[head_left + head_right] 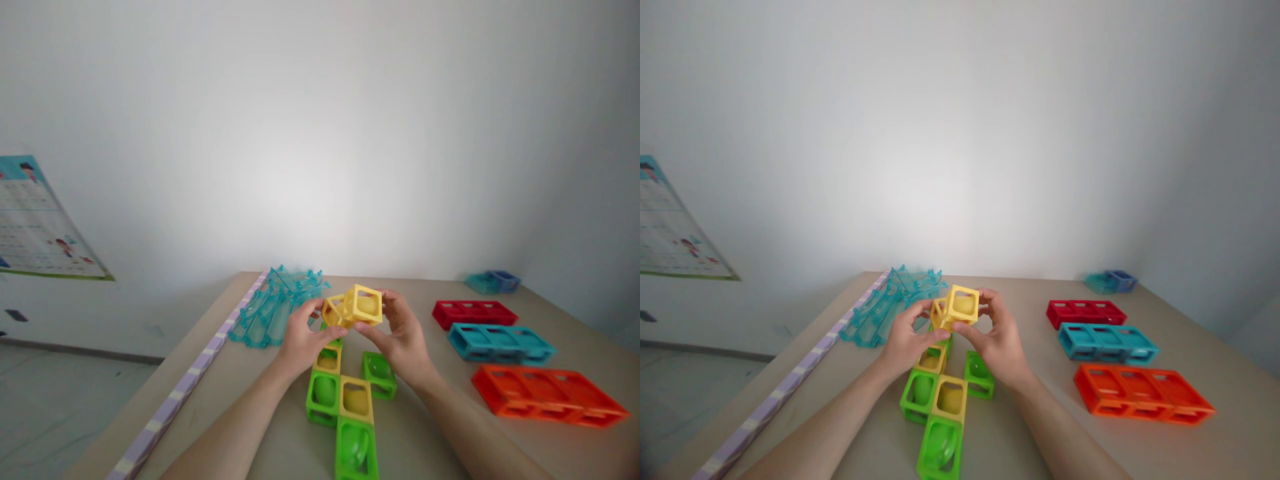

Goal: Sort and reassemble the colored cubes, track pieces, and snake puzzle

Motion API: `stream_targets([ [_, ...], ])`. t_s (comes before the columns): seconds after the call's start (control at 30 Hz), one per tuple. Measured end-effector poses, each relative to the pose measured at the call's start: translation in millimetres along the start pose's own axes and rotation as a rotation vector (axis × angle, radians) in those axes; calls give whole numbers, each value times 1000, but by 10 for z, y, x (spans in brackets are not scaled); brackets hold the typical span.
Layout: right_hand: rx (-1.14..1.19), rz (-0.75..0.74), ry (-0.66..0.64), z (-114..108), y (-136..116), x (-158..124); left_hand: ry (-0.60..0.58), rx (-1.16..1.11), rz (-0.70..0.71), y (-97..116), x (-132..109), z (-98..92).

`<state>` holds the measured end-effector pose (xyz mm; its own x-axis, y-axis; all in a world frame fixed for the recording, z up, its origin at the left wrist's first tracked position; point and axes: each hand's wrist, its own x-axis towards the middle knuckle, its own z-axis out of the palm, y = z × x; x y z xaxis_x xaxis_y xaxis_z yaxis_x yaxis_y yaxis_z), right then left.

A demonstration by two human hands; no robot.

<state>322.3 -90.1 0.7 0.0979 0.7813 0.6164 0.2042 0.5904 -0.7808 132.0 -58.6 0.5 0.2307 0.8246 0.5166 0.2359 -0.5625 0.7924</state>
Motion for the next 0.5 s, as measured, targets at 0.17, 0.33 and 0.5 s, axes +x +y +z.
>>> stream_targets([
  [0.17,-83,-34,60,-2,-22,-20,120,-252,-94,-44,52,15],
  [0.33,-80,-53,41,-17,-31,-26,133,-472,-135,-25,45,52],
  [0.5,-91,-65,10,-38,-23,-46,175,-588,-192,14,53,65],
])
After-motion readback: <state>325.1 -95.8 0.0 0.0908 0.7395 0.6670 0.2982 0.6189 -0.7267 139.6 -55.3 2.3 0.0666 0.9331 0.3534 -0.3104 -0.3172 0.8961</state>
